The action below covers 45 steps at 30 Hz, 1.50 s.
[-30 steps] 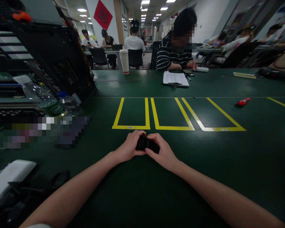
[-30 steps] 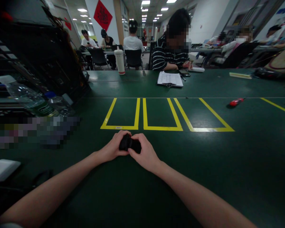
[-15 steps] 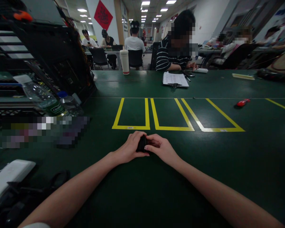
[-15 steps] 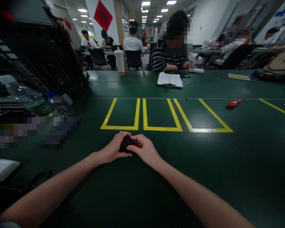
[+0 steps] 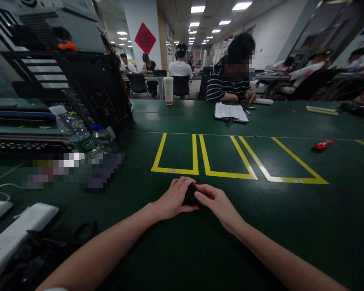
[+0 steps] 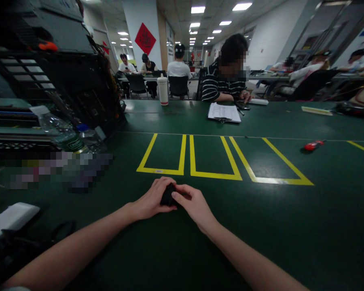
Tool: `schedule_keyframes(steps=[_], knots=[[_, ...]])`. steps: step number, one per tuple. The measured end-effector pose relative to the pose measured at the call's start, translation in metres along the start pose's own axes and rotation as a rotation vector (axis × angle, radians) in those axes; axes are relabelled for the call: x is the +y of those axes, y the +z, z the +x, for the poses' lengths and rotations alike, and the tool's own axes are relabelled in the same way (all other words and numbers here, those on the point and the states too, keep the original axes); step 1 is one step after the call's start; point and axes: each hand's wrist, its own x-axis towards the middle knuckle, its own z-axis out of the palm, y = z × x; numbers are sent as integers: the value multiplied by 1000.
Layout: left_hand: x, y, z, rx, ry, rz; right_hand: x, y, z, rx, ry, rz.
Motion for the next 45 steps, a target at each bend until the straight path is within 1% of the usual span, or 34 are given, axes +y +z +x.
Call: schedule_keyframes(steps=[3,5,9,10,13,17,20,23,27,32,37,41,45], knots=[[-5,3,1,16,-37,-52,0,0,1,-3,12,-5],[-7,5,1,34,-72,-79,2,0,2,-10,-15,-21],[-6,1,2,-10,-65,-115,5,0,5,-1,-82,-64],[-5,-1,2,-5,-70,-118,6,0,5,-9,-86,-73],[-3,-4,3,-42,-81,-142,6,0,4,-30,-95,-73],[-8,0,4,-49,-108,-157,5,0,3,-36,-107,-61],[-14,6,6,-18,-91,-152,6,-1,5,-40,-117,-61],[-17,8,6,-16,-85,-159,7,-3,7,-68,-119,-86],[-16,7,7,-17,-71,-160,7,-4,6,-76,-141,-147],[-15,4,8,-11,-43,-167,9,-1,6,-33,-207,-187],[-16,3,8,-15,-49,-187,11,1,5,-39,-152,-267],[-16,3,6,-12,-48,-199,11,2,3,-35,-166,-403],[-16,2,6,-5,-20,-178,13,2,2,-57,-197,-390]])
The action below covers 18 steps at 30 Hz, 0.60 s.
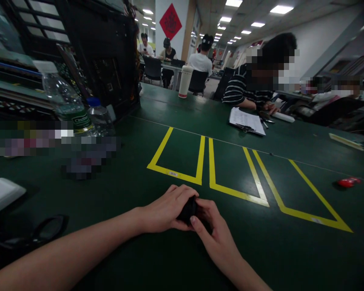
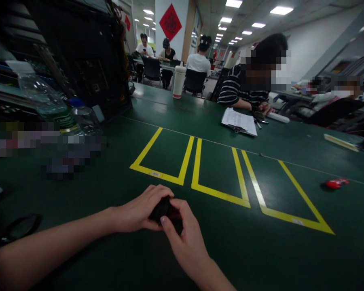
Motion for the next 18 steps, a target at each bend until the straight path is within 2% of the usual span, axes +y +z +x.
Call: schedule_keyframes(steps=[5,13,18], knots=[[-1,1,1,26,28,3,5,3,1,74,-77,15],[-1,0,1,23,39,5,0,1,3,19,7,26],[-2,0,0,8,47,29,1,1,2,13,-54,-16]])
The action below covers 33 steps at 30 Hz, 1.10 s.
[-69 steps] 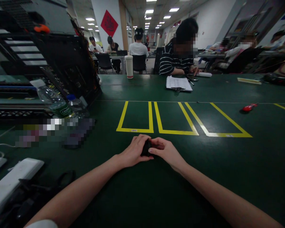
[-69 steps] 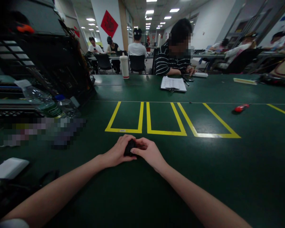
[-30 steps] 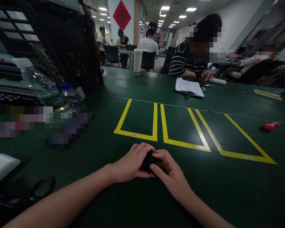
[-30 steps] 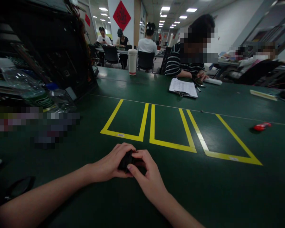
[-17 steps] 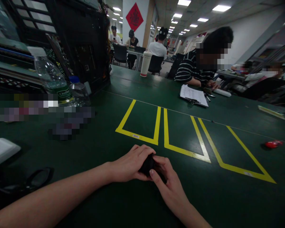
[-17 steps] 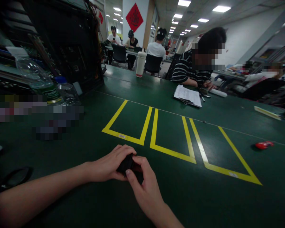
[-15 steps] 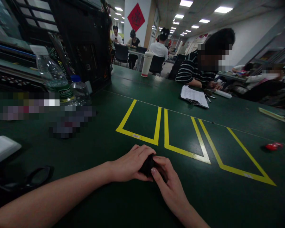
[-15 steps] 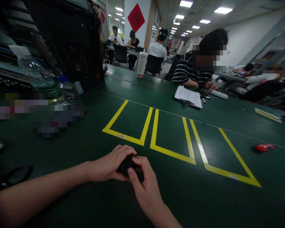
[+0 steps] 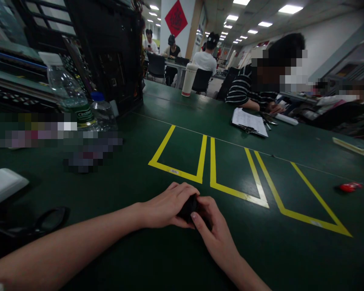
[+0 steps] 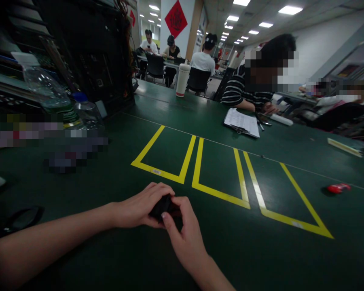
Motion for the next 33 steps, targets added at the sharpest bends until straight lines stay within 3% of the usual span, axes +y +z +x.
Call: schedule_keyframes(steps=[6,13,22,33], knots=[[1,1,0,5,-3,-26,3,1,1,31,-41,30],[2,0,1,8,-19,-65,-1,0,1,-3,40,68],[1,1,0,9,-8,-59,4,1,0,14,-47,58],[2,0,0,11,-11,-33,1,0,0,0,15,126]])
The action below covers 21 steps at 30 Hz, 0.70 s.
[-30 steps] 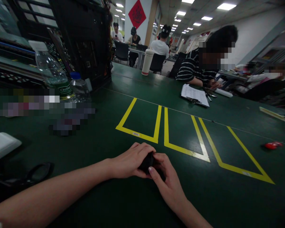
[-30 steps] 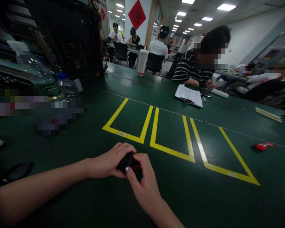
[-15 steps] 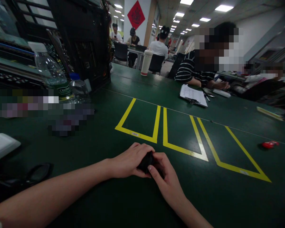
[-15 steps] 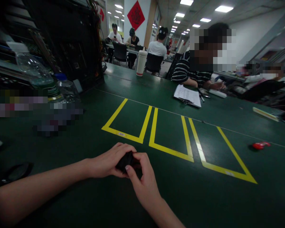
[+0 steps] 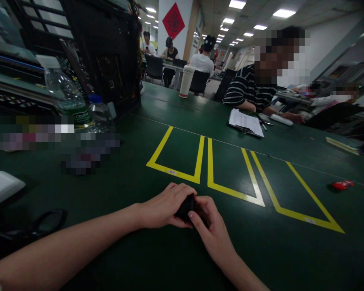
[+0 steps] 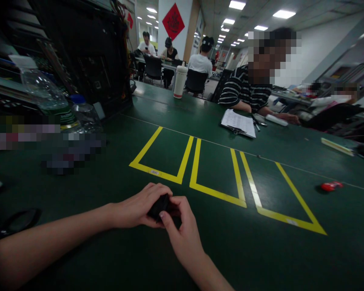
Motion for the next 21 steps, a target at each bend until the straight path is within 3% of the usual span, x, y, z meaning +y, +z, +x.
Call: schedule_keyframes(steps=[7,16,21], knots=[[0,0,0,0,19,7,4,-1,0,20,-62,25],[-1,2,1,3,6,7,-2,1,3,24,30,24],[-1,2,0,-1,12,27,0,-1,1,8,-7,-42]])
